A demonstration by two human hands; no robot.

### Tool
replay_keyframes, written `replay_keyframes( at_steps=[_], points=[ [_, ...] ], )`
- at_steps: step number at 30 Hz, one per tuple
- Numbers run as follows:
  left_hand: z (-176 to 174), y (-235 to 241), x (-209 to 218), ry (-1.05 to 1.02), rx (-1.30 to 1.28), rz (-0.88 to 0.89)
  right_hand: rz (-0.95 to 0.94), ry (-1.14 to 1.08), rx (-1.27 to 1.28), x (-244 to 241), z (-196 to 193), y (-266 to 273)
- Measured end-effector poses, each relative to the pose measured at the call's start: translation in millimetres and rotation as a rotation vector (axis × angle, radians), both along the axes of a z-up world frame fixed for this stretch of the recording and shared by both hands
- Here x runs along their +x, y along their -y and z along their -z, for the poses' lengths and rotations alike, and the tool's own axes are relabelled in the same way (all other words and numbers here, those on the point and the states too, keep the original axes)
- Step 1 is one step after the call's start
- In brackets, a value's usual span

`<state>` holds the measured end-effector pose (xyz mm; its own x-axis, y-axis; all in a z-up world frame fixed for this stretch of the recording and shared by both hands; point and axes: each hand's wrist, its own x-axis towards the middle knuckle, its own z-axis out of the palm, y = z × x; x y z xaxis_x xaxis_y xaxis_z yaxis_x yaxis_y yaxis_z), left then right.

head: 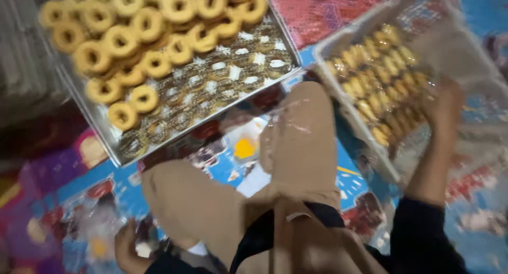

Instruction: The person sits on the floor and repeatedly picks donuts from a metal tray, places them into small plastic bags, and transfers the sealed bags into a white plastic crate. The task involves handling both plain and chocolate-sprinkled donuts.

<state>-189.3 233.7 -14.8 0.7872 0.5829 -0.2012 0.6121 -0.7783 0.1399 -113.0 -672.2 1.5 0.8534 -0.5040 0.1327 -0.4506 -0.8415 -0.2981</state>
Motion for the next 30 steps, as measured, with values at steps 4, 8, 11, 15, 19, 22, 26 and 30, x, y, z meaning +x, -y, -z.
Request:
replay_keyframes(
  at_steps=[4, 8, 11, 15, 19, 22, 26, 30],
  points=[
    [5.4, -49.3, -35.8, -0.06, 0.01, -0.194, -0.123, 0.314, 1.426, 24.4, -22.6, -155.1],
    [26.0, -62.9, -24.9, -0.063, -0.07, -0.267, -0.903, -0.518, 0.745, 86.2, 56.2, -340.9],
    [26.6, -57.0, -24.3, -0.068, -0.176, -0.307, -0.961, -0.423, 0.262, 115.6, 146.4, -409.3],
    [12.2, -50.5, -35.6, 0.086, -0.633, -0.458, -0.804, -0.181, -0.263, 131.8, 238.1, -432.5],
    [38.0, -46.6, -22.2, 0.167, -1.066, -0.57, -0.797, -0.354, -0.196, 132.6, 248.8, -431.3],
    [72.6, -31.3, 10.7, -0.232, 0.055, -0.151, -0.932, -0.413, -0.204, 129.6, 205.8, -434.5],
    [77.0, 57.8, 66.4, -0.384, -0.365, -0.247, -1.072, -0.27, -0.119, 93.8, 99.2, -435.1],
    [-6.3, 195.1, 105.5, 0.02, -0.823, 0.181, -1.196, -0.136, -0.083, 63.2, -5.4, -447.8]
  ],
)
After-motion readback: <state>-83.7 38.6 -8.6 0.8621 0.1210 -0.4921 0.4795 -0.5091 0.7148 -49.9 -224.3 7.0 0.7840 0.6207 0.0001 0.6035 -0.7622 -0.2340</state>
